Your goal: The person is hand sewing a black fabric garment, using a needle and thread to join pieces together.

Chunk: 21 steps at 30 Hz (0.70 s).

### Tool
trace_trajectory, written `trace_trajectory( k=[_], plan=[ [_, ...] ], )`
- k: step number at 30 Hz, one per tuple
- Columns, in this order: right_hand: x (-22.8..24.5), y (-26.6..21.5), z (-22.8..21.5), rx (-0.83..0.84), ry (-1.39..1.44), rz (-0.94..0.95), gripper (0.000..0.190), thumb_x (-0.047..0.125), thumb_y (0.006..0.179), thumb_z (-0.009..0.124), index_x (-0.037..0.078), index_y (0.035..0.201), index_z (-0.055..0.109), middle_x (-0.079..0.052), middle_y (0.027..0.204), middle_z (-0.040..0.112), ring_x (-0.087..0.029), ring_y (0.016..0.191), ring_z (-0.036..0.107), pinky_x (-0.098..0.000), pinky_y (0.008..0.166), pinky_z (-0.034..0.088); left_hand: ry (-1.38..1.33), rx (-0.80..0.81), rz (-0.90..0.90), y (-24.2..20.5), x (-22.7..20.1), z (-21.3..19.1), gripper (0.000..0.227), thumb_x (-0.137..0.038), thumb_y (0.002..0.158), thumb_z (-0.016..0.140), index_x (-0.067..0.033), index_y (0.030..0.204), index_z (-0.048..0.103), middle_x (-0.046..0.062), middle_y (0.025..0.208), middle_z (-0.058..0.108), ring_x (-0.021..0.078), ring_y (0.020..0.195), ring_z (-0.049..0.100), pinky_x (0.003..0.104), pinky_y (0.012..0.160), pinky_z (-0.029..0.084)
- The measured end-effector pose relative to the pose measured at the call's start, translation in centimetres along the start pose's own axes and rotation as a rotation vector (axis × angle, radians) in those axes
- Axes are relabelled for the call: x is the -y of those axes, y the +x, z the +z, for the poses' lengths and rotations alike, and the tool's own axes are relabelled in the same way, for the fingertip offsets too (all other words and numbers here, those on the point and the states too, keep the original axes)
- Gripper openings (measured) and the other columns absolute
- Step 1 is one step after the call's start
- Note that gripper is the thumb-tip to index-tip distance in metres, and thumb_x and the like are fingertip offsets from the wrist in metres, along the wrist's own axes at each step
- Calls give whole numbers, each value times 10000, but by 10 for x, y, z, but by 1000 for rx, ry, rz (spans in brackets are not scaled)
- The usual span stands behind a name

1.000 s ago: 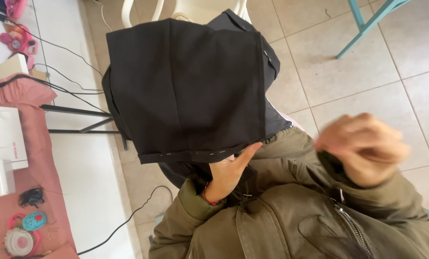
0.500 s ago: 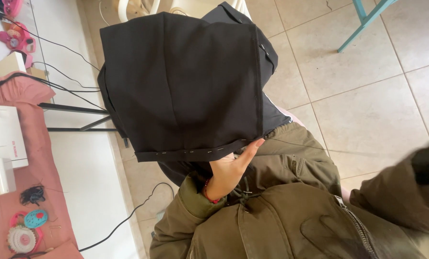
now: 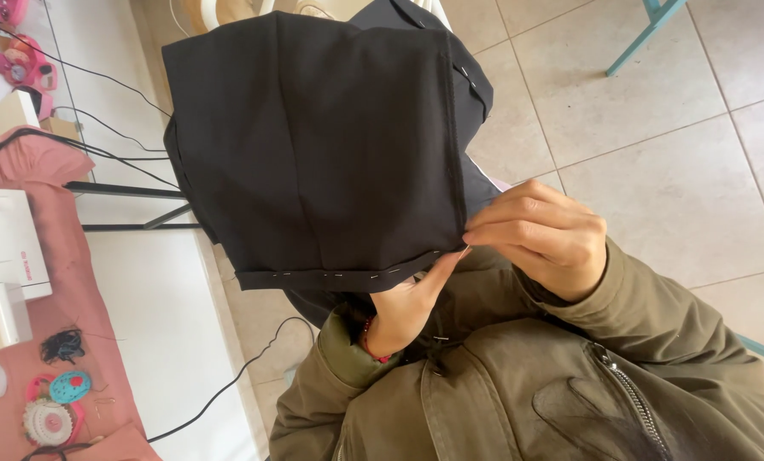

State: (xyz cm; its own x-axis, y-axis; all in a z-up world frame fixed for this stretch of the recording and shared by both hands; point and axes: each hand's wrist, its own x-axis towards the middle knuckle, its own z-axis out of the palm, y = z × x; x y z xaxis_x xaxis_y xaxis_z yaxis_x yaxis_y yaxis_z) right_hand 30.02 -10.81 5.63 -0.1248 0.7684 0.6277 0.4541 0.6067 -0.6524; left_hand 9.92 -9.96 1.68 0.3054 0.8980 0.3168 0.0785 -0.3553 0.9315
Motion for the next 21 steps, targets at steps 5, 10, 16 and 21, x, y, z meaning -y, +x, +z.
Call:
trace_trajectory(
  k=[5,10,16,21],
  plan=[
    [-1,-7,-7,-114,-142,-39,198,-58,763,784,44,933,769,-88,962,693,-223,892,675,-324,771,565,-197,18,-99,-10,10,-2,142,85,920,780,80,1055,735,76,1058,758,144,966,733,272,892,596],
    [-1,-9,-6,-125,-180,-128,246,-54,720,787,43,946,781,-62,937,677,-225,904,678,-308,773,590,-264,18,-142,-1,-7,-2,161,99,907,762,86,1061,718,73,1065,753,143,969,731,268,899,592],
    [-5,-10,-2,-120,-220,-152,273,-38,690,796,41,951,787,-59,927,669,-222,908,675,-310,769,594,-239,32,-139,-4,-3,-2,158,114,903,760,91,1056,727,80,1071,751,155,974,729,269,907,585],
    [-7,-12,0,-123,-218,-159,270,-44,697,809,41,952,787,-53,926,660,-220,905,669,-306,768,595,-226,34,-138,-4,-4,-3,163,120,909,756,89,1067,732,83,1066,750,152,963,727,266,893,586]
  ],
)
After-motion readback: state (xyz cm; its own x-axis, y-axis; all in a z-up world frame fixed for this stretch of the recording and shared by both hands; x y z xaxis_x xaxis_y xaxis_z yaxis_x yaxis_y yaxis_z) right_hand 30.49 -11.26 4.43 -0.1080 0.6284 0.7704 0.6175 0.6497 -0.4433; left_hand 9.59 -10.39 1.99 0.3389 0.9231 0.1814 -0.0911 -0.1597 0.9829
